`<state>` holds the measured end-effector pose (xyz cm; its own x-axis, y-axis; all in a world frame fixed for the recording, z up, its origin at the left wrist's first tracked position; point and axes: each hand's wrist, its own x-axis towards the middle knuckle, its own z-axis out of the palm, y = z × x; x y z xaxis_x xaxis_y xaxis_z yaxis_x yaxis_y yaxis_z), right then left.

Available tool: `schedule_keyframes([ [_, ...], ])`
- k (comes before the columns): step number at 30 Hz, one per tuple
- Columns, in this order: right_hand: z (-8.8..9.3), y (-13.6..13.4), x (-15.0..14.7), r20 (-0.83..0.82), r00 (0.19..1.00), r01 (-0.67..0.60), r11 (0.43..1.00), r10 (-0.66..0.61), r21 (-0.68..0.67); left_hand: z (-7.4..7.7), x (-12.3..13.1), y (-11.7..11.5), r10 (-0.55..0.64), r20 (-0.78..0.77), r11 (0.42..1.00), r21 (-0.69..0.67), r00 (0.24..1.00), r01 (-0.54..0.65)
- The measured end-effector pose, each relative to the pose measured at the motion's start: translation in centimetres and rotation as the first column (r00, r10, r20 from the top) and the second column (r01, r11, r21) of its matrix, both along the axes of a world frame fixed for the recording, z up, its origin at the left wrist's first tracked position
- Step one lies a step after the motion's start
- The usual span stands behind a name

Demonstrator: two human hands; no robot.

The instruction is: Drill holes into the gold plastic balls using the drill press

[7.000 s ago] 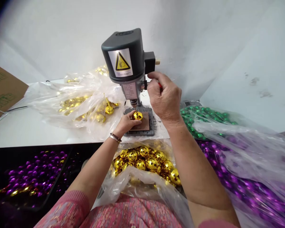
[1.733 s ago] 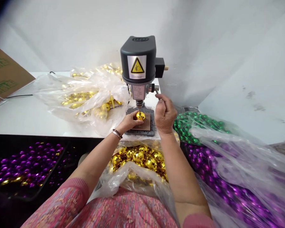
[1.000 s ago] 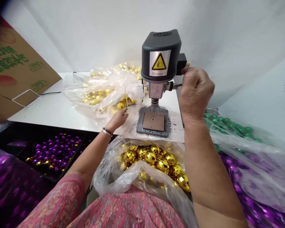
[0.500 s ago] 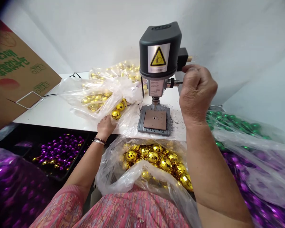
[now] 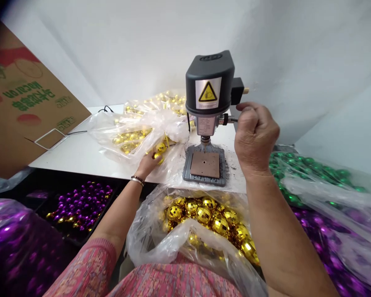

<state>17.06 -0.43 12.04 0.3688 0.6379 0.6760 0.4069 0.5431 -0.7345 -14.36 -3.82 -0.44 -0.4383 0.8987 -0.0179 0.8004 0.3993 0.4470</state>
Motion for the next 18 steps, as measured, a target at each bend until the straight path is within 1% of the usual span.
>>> schedule_keyframes([
  [2, 0.1, -0.3, 0.0, -0.001, 1.000, 0.008, 1.000, -0.008, -0.014, 0.1, 0.1, -0.3, -0.057, 0.062, 0.998, -0.025, 0.996, 0.059],
  [3, 0.1, -0.4, 0.0, 0.002, 1.000, 0.011, 1.000, -0.011, -0.019, 0.3, 0.3, -0.6, -0.080, 0.088, 0.997, -0.016, 0.993, 0.082],
  [4, 0.2, -0.5, 0.0, 0.005, 1.000, 0.013, 1.000, -0.013, -0.024, 0.5, 0.6, -0.9, -0.103, 0.119, 0.995, 0.020, 0.988, 0.101],
  [5, 0.2, -0.6, 0.0, 0.007, 1.000, 0.011, 1.000, -0.011, -0.028, 0.8, 1.0, -1.1, -0.126, 0.162, 0.990, 0.085, 0.979, 0.113],
  [6, 0.2, -0.6, 0.0, 0.005, 1.000, 0.006, 1.000, -0.006, -0.031, 1.2, 1.6, -1.3, -0.160, 0.227, 0.979, 0.165, 0.961, 0.124],
  [7, 0.2, -0.7, 0.0, 0.001, 1.000, -0.002, 0.999, 0.002, -0.032, 1.7, 2.2, -1.5, -0.213, 0.318, 0.960, 0.242, 0.924, 0.137],
  [8, 0.2, -0.6, 0.0, -0.002, 1.000, -0.010, 1.000, 0.010, -0.029, 2.1, 3.0, -1.4, -0.280, 0.430, 0.940, 0.305, 0.858, 0.154],
  [9, 0.2, -0.6, 0.1, 0.003, 1.000, -0.018, 1.000, 0.018, -0.024, 2.5, 3.8, -1.3, -0.345, 0.550, 0.924, 0.341, 0.761, 0.173],
  [10, 0.1, -0.5, 0.1, 0.013, 1.000, -0.024, 1.000, 0.025, -0.020, 2.8, 4.7, -1.0, -0.386, 0.663, 0.918, 0.344, 0.642, 0.197],
  [11, 0.0, -0.4, 0.2, 0.031, 0.999, -0.032, 0.999, 0.032, -0.018, 3.0, 5.6, -0.6, -0.389, 0.753, 0.921, 0.322, 0.531, 0.218],
  [12, 0.0, -0.4, 0.3, 0.054, 0.998, -0.039, 0.999, 0.040, -0.021, 3.1, 6.6, -0.1, -0.366, 0.810, 0.928, 0.284, 0.458, 0.240],
  [13, -0.1, -0.3, 0.3, 0.075, 0.996, -0.043, 0.999, 0.045, -0.025, 3.0, 7.5, 0.5, -0.337, 0.834, 0.935, 0.244, 0.437, 0.256],
  [14, -0.2, -0.2, 0.4, 0.087, 0.995, -0.045, 0.999, 0.047, -0.029, 2.7, 8.3, 1.1, -0.316, 0.829, 0.940, 0.209, 0.461, 0.269],
  [16, -0.2, -0.1, 0.5, 0.091, 0.995, -0.048, 0.999, 0.050, -0.023, 2.2, 9.8, 2.2, -0.312, 0.763, 0.941, 0.169, 0.565, 0.292],
  [18, -0.2, -0.1, 0.6, 0.092, 0.994, -0.060, 0.998, 0.061, -0.011, 1.6, 10.9, 3.0, -0.363, 0.639, 0.929, 0.197, 0.678, 0.313],
])
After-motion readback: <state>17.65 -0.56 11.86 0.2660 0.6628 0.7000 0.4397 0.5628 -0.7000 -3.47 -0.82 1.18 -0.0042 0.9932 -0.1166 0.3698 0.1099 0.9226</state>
